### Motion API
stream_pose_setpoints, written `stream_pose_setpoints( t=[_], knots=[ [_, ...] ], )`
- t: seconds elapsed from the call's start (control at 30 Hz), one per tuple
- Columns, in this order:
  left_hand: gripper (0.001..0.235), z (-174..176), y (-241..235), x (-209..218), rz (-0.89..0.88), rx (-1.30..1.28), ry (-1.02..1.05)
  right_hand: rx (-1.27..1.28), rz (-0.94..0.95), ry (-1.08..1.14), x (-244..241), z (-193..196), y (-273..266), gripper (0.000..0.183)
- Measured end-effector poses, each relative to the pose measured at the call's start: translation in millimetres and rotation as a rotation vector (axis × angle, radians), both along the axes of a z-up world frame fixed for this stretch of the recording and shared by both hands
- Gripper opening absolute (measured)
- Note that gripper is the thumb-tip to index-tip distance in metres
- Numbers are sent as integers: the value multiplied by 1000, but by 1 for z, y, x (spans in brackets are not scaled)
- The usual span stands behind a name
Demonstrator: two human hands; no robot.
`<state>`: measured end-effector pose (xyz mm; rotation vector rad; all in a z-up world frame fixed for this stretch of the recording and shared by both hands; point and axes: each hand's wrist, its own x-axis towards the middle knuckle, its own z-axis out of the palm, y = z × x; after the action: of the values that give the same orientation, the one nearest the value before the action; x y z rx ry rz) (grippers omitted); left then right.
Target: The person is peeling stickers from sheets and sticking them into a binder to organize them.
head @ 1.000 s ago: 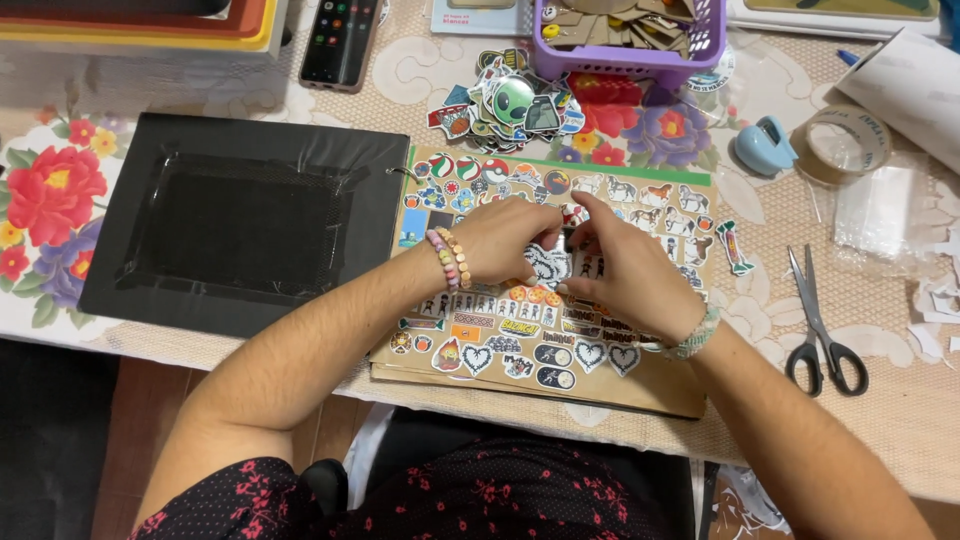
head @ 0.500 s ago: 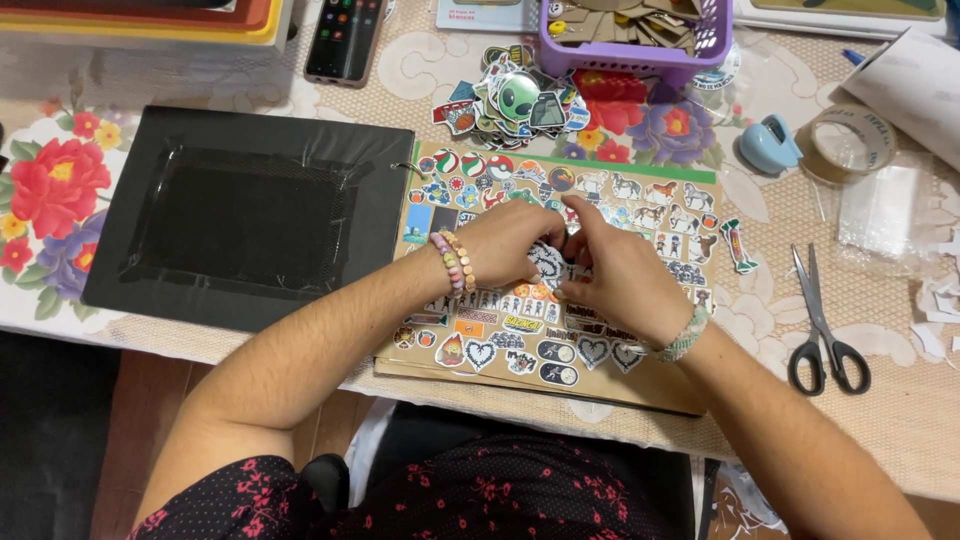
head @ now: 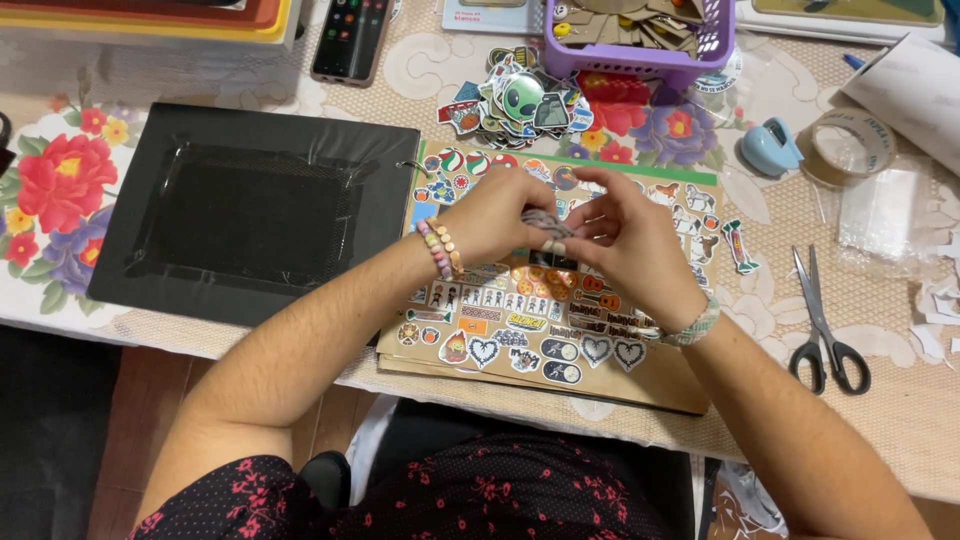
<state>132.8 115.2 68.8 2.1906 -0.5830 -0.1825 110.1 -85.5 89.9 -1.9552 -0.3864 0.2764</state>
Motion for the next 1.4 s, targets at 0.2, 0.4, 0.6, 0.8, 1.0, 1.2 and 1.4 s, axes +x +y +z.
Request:
stream_pose_setpoints(
  t=[0.2,0.4,0.6,0.8,1.0,1.2,1.4],
  knots=[
    [36,15,-15,10,-2,-78,-140,123,-90,-20,1,4,-9,65],
    [57,14,-37,-8,-72,-254,29,417,-307,91,-9,14,-70,69],
    [38,27,-13,-31,-132,-17,-2,660,-853,146,-58,11,-186,43],
    [40,24,25,-62,32,111,103,476,-759,208,-104,-50,-189,51],
    [26,23,69,-92,280,165,-163,129,-804,16,-79,-48,-196,51],
    [35,-5,109,-115,362,367,-282,-42,-568,339,-64,6,-197,69],
    [15,-8,101,-135,369,328,-286,-816,-279,-553,-63,-40,-203,83]
  ],
)
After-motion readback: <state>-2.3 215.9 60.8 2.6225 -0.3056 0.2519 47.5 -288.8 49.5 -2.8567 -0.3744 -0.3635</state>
